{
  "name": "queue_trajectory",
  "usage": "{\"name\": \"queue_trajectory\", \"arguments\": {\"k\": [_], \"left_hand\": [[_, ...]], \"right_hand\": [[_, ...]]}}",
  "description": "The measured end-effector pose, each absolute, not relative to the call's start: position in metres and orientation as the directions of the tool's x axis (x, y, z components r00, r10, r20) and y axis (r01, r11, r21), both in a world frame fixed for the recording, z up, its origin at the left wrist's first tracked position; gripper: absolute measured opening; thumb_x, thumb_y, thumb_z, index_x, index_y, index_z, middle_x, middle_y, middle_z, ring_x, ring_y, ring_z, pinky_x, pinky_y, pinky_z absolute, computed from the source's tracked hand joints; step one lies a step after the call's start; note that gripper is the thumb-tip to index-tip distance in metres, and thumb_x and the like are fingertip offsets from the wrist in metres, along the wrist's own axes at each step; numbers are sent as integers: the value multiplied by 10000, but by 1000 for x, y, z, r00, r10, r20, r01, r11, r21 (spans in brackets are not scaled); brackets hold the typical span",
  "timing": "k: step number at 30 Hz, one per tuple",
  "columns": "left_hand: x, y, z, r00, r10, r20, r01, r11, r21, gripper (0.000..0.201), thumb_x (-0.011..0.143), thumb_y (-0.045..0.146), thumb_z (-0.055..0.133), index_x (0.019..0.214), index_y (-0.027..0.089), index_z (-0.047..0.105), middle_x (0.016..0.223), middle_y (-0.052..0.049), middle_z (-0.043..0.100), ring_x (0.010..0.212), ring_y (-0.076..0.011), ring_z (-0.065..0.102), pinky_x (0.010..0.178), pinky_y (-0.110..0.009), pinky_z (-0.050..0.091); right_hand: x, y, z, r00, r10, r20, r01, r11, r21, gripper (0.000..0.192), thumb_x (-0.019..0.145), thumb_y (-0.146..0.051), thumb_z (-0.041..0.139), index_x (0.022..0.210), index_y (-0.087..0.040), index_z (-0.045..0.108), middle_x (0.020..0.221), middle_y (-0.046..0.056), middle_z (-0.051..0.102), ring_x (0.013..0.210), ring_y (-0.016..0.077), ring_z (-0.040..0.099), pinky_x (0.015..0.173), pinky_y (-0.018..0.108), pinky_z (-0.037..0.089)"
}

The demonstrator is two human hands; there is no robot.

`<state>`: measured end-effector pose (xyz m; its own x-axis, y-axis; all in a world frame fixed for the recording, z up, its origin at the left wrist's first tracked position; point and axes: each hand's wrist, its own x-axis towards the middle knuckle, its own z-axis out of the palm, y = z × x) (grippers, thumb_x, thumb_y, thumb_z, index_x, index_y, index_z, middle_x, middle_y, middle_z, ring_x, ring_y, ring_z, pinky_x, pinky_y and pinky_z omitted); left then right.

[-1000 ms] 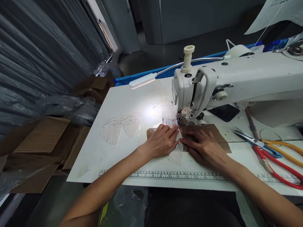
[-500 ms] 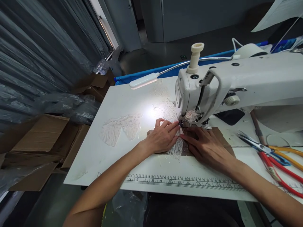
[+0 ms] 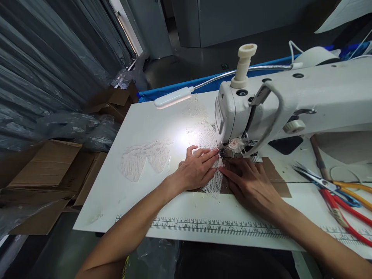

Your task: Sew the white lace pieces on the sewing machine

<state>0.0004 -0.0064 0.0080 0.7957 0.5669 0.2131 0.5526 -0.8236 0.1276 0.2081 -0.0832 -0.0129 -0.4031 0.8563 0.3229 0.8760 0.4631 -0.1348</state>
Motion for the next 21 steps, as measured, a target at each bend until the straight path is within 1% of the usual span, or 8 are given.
{"name": "queue_trajectory", "arguments": {"k": [8, 16, 21], "left_hand": [[4, -7, 10, 785, 580, 216, 566, -814, 129, 362, 986, 297, 386, 1274, 153, 552, 1359, -110, 566, 1237, -271, 509, 1095, -560, 245], [4, -5, 7, 777, 595, 208, 574, -804, 157, 374, 989, 318, 381, 1286, 159, 541, 1351, -108, 573, 1246, -270, 502, 1112, -568, 216], [4, -4, 8, 778, 593, 208, 570, -805, 162, 373, 989, 321, 377, 1288, 170, 540, 1352, -102, 573, 1253, -267, 496, 1111, -574, 219]], "right_hand": [[212, -82, -17, -414, 856, 310, 870, 472, -141, 413, 888, -197, 493, 1290, -260, 566, 1246, 144, 537, 1094, 339, 477, 860, 509, 412], [213, -82, -17, -390, 879, 275, 880, 443, -169, 421, 911, -213, 466, 1320, -258, 555, 1259, 134, 538, 1100, 347, 477, 870, 526, 409], [212, -82, -17, -392, 873, 289, 885, 444, -141, 408, 910, -196, 463, 1294, -261, 582, 1272, 132, 530, 1074, 341, 487, 845, 503, 416]]}}
